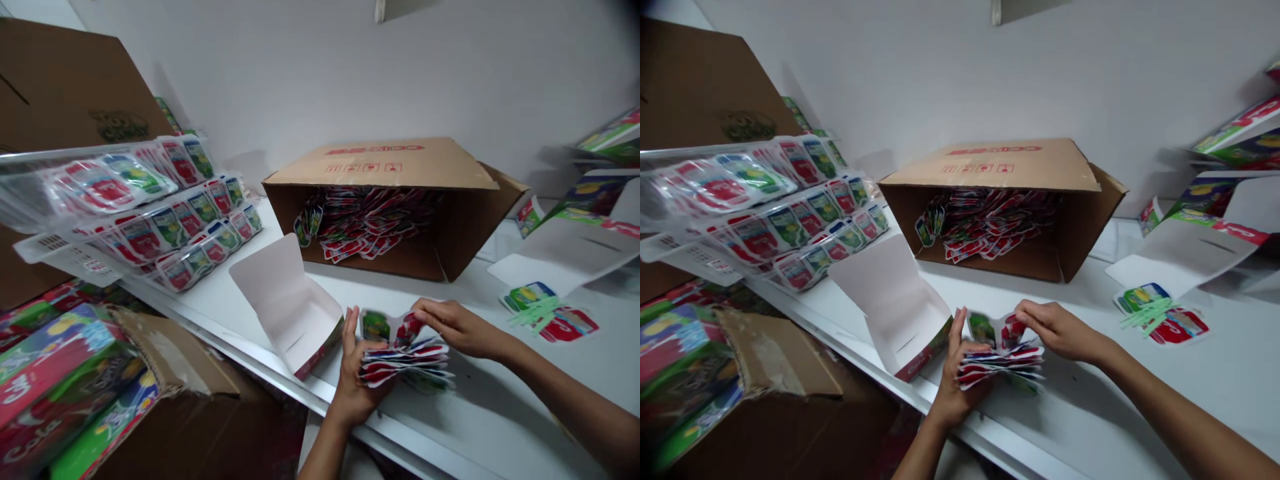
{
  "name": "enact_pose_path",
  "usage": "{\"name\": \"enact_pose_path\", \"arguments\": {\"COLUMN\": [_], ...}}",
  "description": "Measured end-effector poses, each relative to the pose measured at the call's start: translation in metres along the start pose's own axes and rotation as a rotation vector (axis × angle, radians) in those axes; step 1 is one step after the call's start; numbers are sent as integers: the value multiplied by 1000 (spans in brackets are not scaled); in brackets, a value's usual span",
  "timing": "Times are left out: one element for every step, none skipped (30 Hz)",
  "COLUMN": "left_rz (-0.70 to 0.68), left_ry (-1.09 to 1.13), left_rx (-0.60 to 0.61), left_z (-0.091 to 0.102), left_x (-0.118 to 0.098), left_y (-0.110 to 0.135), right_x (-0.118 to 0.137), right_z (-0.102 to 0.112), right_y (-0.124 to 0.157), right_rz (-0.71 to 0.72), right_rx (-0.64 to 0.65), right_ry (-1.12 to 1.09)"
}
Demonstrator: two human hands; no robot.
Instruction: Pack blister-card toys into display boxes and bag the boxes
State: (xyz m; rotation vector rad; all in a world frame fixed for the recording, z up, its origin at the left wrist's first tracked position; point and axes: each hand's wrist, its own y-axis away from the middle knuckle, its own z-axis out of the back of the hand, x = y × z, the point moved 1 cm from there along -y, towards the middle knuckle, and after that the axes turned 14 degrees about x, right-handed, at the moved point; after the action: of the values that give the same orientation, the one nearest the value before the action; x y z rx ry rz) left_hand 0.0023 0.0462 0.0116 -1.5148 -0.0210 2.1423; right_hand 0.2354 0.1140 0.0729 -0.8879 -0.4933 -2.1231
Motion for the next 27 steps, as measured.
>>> {"name": "enact_pose_path", "arguments": {"left_rz": [-20,-33,-35,-29,-24,-28,-34,-34,-24,-2,33,65,86,84,71,55,46,54,79,109,135,154,167,174,184,197,210], "left_ry": [30,66,101,127,142,145,148,157,176,204,236,258,263,248,228,214,219,243,278,305,318,320,318,319,323,326,326], "left_rx": [14,25,30,25,20,16,18,21,20,14,4,0,2,12,26,42,62,90,120,148,167,177,178,173,167,161,153], "left_z": [0,0,1,1,1,0,-1,-2,-4,-6,-7,-7,-7,-6,-4,-2,-1,1,1,2,1,1,0,-1,-2,-3,-4], "left_x": [-1,-1,-2,-2,-2,-1,0,1,2,4,6,7,7,7,5,3,1,-2,-5,-7,-9,-11,-12,-13,-13,-12,-11], "left_y": [0,-1,-1,-1,-1,-1,0,1,2,3,3,4,4,3,3,2,2,2,2,2,3,3,4,4,4,4,4], "right_x": [6,9,10,9,7,5,3,2,1,2,3,6,8,10,12,12,11,8,3,-3,-10,-18,-25,-32,-37,-41,-44], "right_z": [1,3,4,5,5,5,4,1,-1,-5,-9,-13,-16,-18,-19,-19,-17,-14,-9,-4,2,8,14,18,22,24,24], "right_y": [3,6,8,10,12,14,16,18,20,22,24,26,28,30,32,33,33,30,24,13,-1,-20,-42,-67,-94,-121,-147], "right_rz": [18,26,27,24,20,21,28,37,42,42,40,35,29,23,20,21,25,31,37,38,30,4,-33,-81,-137,-161,-167], "right_rx": [47,79,101,116,124,127,129,121,104,81,59,40,27,30,52,90,141,196,238,248,219,157,66,-30,-107,-149,-174], "right_ry": [-24,-33,-25,-9,8,23,33,37,36,30,21,8,-8,-30,-60,-99,-148,-201,-242,-251,-205,-84,85,319,562,649,707]}}
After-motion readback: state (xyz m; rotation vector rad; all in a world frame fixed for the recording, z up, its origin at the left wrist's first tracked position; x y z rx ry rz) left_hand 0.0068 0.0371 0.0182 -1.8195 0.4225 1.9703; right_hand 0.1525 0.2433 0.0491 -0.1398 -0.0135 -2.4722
